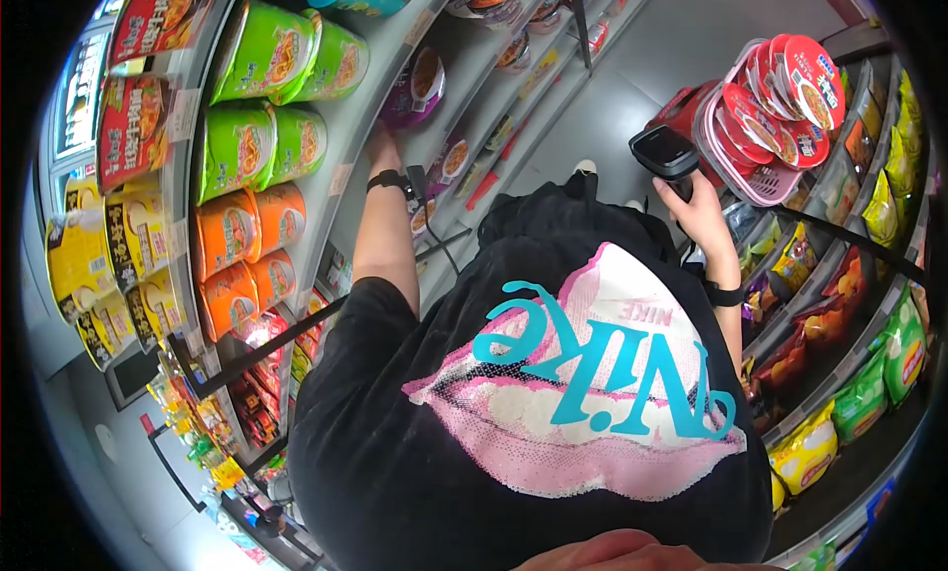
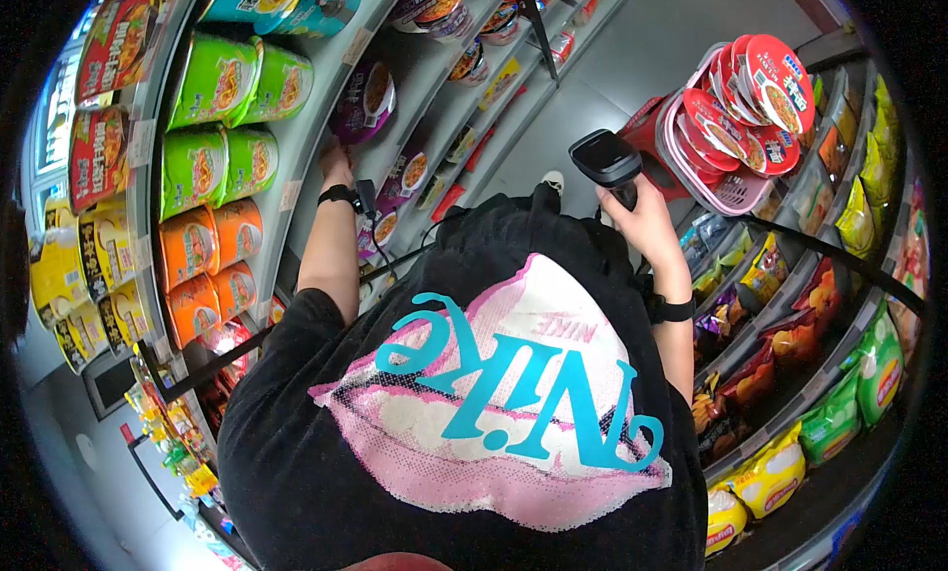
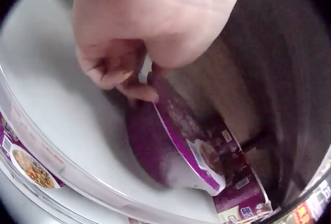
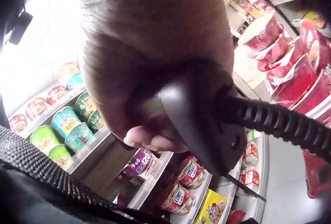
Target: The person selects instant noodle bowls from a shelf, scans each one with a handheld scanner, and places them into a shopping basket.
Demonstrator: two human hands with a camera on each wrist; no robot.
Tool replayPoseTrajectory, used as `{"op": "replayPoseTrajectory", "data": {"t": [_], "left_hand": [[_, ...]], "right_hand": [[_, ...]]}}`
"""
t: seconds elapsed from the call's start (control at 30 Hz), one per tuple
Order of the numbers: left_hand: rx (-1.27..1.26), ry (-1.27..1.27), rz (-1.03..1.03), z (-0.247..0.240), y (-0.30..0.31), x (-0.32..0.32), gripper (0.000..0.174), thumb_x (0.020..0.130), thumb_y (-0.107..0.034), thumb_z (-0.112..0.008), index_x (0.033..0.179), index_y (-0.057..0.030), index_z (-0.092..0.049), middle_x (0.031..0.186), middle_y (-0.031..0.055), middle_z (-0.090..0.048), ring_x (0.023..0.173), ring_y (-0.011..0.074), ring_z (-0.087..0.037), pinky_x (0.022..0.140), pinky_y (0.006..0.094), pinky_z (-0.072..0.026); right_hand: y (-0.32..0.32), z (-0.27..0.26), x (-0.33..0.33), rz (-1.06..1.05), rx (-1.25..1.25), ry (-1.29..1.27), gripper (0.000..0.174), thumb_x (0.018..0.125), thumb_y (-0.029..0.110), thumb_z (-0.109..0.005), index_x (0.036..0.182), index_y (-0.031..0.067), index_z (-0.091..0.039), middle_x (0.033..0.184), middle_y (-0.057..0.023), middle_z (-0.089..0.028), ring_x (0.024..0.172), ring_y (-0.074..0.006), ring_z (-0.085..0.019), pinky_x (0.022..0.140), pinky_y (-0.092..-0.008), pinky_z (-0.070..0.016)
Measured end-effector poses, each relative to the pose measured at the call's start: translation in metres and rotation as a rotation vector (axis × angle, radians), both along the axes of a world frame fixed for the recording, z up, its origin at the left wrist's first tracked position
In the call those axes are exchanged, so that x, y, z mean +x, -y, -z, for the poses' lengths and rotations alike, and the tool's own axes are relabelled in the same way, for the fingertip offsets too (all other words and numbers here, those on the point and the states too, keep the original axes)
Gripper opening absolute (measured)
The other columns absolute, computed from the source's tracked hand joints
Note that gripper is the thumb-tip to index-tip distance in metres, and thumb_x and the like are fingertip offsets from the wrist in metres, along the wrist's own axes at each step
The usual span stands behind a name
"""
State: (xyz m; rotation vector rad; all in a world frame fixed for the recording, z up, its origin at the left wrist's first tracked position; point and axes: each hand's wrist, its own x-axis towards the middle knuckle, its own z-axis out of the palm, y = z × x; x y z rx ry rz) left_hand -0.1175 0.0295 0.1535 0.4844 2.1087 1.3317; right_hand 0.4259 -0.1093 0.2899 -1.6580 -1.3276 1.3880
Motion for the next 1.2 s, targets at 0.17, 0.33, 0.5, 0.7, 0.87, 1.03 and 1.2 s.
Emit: {"op": "replayPoseTrajectory", "data": {"t": [0.17, 0.33, 0.5, 0.7, 0.87, 1.03, 1.2], "left_hand": [[-0.238, -0.925, 0.363, -0.050, 0.002, 0.059, 0.073, 0.086, -0.050, -0.060, 0.138, -0.0035, -0.041, 0.133, 0.0246, -0.049, 0.127, 0.0399, -0.042, 0.108, 0.0474, -0.0283], [-0.137, -1.072, 0.698, -0.041, -0.016, 0.078, 0.087, 0.075, -0.060, -0.066, 0.142, -0.0124, -0.036, 0.142, 0.0233, -0.036, 0.132, 0.0403, -0.033, 0.108, 0.0490, -0.0292], [-0.172, -1.210, 0.763, -0.011, -0.052, 0.046, 0.076, 0.082, -0.055, -0.061, 0.142, -0.0143, -0.037, 0.141, 0.0243, -0.037, 0.129, 0.0437, -0.036, 0.106, 0.0503, -0.0318], [-0.092, -1.090, 0.782, -0.046, -0.065, 0.069, 0.051, 0.094, -0.027, -0.050, 0.142, -0.0145, -0.037, 0.123, 0.0230, -0.057, 0.112, 0.0401, -0.055, 0.095, 0.0457, -0.0421], [-0.209, -1.182, 0.716, -0.050, -0.072, 0.074, 0.051, 0.094, -0.027, -0.048, 0.142, -0.0169, -0.036, 0.122, 0.0224, -0.058, 0.111, 0.0411, -0.055, 0.094, 0.0463, -0.0429], [-0.168, -1.120, 0.752, -0.043, -0.086, 0.064, 0.051, 0.095, -0.029, -0.047, 0.143, -0.0174, -0.035, 0.122, 0.0211, -0.058, 0.110, 0.0408, -0.056, 0.092, 0.0467, -0.0437], [-0.115, -1.130, 0.756, -0.046, -0.086, 0.070, 0.051, 0.094, -0.028, -0.048, 0.142, -0.0161, -0.036, 0.122, 0.0201, -0.059, 0.109, 0.0398, -0.057, 0.092, 0.0463, -0.0443]], "right_hand": [[-0.008, 0.011, -0.004, 0.052, -0.008, -0.002, 0.032, 0.085, 0.022, -0.068, 0.105, -0.0013, -0.058, 0.068, -0.0022, -0.057, 0.052, -0.0083, -0.050, 0.051, -0.0263, -0.0418], [-0.009, 0.014, 0.000, 0.110, -0.017, -0.022, 0.033, 0.086, 0.022, -0.068, 0.106, -0.0015, -0.057, 0.069, -0.0028, -0.058, 0.052, -0.0080, -0.050, 0.050, -0.0265, -0.0422], [-0.010, 0.015, 0.003, 0.174, -0.029, -0.038, 0.032, 0.085, 0.021, -0.069, 0.105, -0.0014, -0.058, 0.069, -0.0035, -0.058, 0.052, -0.0080, -0.050, 0.050, -0.0269, -0.0419], [-0.008, 0.017, 0.007, 0.219, -0.019, -0.017, 0.031, 0.085, 0.022, -0.069, 0.103, -0.0012, -0.058, 0.070, -0.0038, -0.059, 0.051, -0.0084, -0.050, 0.050, -0.0274, -0.0420], [-0.005, 0.018, 0.005, 0.247, -0.033, -0.031, 0.031, 0.085, 0.022, -0.069, 0.103, -0.0013, -0.058, 0.070, -0.0041, -0.059, 0.051, -0.0085, -0.050, 0.050, -0.0276, -0.0419], [-0.005, 0.019, 0.006, 0.250, -0.042, -0.022, 0.032, 0.085, 0.022, -0.069, 0.102, -0.0015, -0.058, 0.069, -0.0044, -0.058, 0.051, -0.0088, -0.051, 0.050, -0.0279, -0.0427], [-0.009, 0.018, 0.005, 0.241, -0.028, -0.001, 0.032, 0.084, 0.022, -0.069, 0.105, -0.0007, -0.058, 0.069, -0.0048, -0.058, 0.052, -0.0092, -0.052, 0.051, -0.0281, -0.0434]]}}
